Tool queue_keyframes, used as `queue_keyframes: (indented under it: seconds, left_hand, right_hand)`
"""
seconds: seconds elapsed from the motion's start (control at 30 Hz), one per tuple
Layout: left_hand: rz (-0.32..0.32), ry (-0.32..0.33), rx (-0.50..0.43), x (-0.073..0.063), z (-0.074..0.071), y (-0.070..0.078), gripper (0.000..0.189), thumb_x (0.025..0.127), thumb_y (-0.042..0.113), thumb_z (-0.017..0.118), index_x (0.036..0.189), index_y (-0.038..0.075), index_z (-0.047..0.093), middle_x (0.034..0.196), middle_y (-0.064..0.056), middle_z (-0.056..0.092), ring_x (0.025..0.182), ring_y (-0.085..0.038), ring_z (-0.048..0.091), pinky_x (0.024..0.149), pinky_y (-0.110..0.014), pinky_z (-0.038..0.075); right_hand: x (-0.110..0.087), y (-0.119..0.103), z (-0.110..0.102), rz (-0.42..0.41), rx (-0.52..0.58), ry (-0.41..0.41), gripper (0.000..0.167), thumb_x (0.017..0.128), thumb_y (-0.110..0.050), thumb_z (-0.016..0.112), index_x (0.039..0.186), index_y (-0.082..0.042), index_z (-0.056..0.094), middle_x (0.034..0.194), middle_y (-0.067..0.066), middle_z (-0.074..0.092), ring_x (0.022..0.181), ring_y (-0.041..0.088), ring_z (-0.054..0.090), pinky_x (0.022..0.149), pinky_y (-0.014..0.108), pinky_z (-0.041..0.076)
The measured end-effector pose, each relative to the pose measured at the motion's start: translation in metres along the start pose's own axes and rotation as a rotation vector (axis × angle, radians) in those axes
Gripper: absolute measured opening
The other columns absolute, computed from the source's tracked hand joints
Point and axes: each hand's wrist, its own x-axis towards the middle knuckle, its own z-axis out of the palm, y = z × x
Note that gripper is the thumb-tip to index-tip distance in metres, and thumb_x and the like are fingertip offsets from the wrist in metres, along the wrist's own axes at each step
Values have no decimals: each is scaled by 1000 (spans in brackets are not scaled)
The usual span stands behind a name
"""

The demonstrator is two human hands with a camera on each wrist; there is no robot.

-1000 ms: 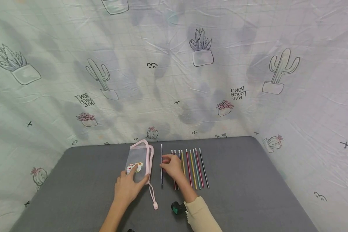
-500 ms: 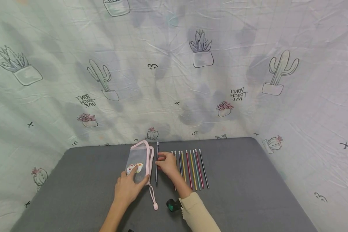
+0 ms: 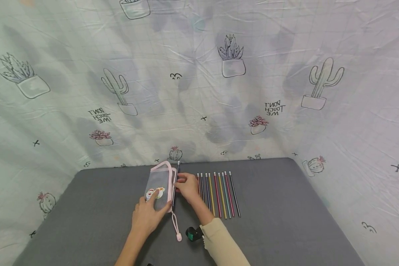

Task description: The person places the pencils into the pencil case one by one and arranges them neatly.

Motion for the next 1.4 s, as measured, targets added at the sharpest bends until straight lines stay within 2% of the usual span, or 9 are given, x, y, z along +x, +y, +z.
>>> queue_keyframes:
  seconds: [0.43,0.67,0.93,1.4]
  left_hand:
    - [-4,-5,7,0,-1,-1,81,88,67,68,149,13,61,123,-34,56,102,-53,61,86,-67,50]
    - [-13,-17,13,0,-2,1,81,89,66,69,149,13,60,124,-34,55,103,-53,61,87,-68,50]
    - [-12,-29,8,1,0,3,80,90,65,69,151,14,58,124,-33,54,105,-53,60,89,-68,48]
    - [-20,-28,15,0,-1,4,80,90,63,70,151,12,58,124,-34,55,105,-53,60,90,-69,48]
  right_hand:
    - [1,1,6,56,45,24,40,87,13,74,126,14,67,106,29,74,83,29,77,70,34,64]
    - [0,2,11,43,64,-8,40,86,17,71,125,16,66,102,29,74,81,27,76,68,33,64]
    - [-2,5,15,16,-3,-64,36,89,11,73,124,11,70,102,25,76,82,25,76,69,34,63]
    - [-3,4,19,14,-45,-70,32,90,9,71,123,10,72,100,22,76,79,21,74,67,31,62]
